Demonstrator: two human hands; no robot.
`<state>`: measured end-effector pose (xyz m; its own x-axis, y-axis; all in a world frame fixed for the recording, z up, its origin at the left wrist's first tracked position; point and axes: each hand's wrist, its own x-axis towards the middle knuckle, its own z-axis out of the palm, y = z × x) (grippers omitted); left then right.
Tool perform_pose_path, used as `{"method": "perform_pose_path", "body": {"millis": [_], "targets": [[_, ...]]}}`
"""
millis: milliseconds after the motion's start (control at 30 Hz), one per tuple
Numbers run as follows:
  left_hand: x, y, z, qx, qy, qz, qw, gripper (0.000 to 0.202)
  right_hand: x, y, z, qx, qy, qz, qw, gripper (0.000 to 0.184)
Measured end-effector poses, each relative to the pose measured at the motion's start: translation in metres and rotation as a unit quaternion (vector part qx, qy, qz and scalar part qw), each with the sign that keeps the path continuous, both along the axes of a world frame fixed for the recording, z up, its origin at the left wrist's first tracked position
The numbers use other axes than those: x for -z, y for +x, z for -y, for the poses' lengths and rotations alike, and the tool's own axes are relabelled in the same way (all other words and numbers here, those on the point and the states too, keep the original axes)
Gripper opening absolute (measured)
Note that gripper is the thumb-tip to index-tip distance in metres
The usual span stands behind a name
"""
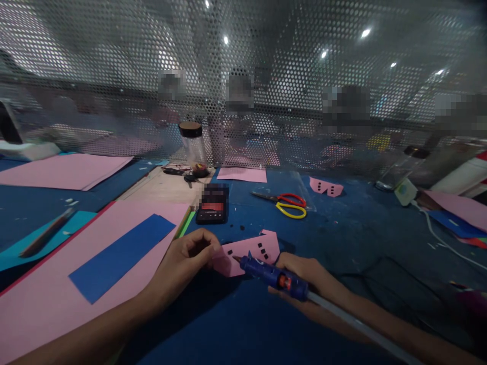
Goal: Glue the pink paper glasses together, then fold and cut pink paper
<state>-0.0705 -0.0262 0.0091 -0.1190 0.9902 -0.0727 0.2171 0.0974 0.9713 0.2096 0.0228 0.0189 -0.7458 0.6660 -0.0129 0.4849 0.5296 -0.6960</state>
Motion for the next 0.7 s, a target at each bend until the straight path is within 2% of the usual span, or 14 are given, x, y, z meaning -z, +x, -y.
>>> {"method": "perform_pose_path", "body": {"millis": [100, 200, 267, 367, 467, 567, 633, 700], "targets": [[0.001, -0.001, 0.000, 0.004, 0.000, -0.004, 1.000, 0.024, -0.009, -0.002, 0.004, 0.043, -0.085, -0.016, 0.995, 0.021], [0.004, -0.002, 0.001, 0.007, 0.001, -0.002, 1.000, 0.025, -0.011, -0.001, 0.003, 0.093, -0.202, -0.020, 0.975, 0.025], [0.005, -0.003, 0.001, 0.010, -0.001, 0.002, 1.000, 0.024, -0.011, 0.000, -0.002, 0.075, -0.267, -0.017, 0.961, 0.027], [0.004, -0.001, 0.000, 0.008, -0.004, 0.006, 1.000, 0.024, -0.011, 0.002, -0.009, 0.020, -0.334, -0.069, 0.940, 0.029], [0.002, 0.001, 0.000, 0.011, -0.007, 0.018, 1.000, 0.021, -0.015, 0.005, -0.014, -0.020, -0.385, -0.114, 0.915, 0.033], [0.001, 0.002, 0.002, 0.031, -0.012, 0.043, 0.999, 0.018, -0.019, 0.008, -0.019, -0.028, -0.418, -0.150, 0.895, 0.035], [0.003, 0.001, 0.003, 0.042, -0.011, 0.053, 0.998, 0.018, -0.021, 0.009, -0.025, -0.023, -0.413, -0.171, 0.894, 0.035], [0.005, 0.000, 0.004, 0.049, -0.005, 0.050, 0.998, 0.018, -0.023, 0.009, -0.033, 0.000, -0.383, -0.183, 0.906, 0.033]]}}
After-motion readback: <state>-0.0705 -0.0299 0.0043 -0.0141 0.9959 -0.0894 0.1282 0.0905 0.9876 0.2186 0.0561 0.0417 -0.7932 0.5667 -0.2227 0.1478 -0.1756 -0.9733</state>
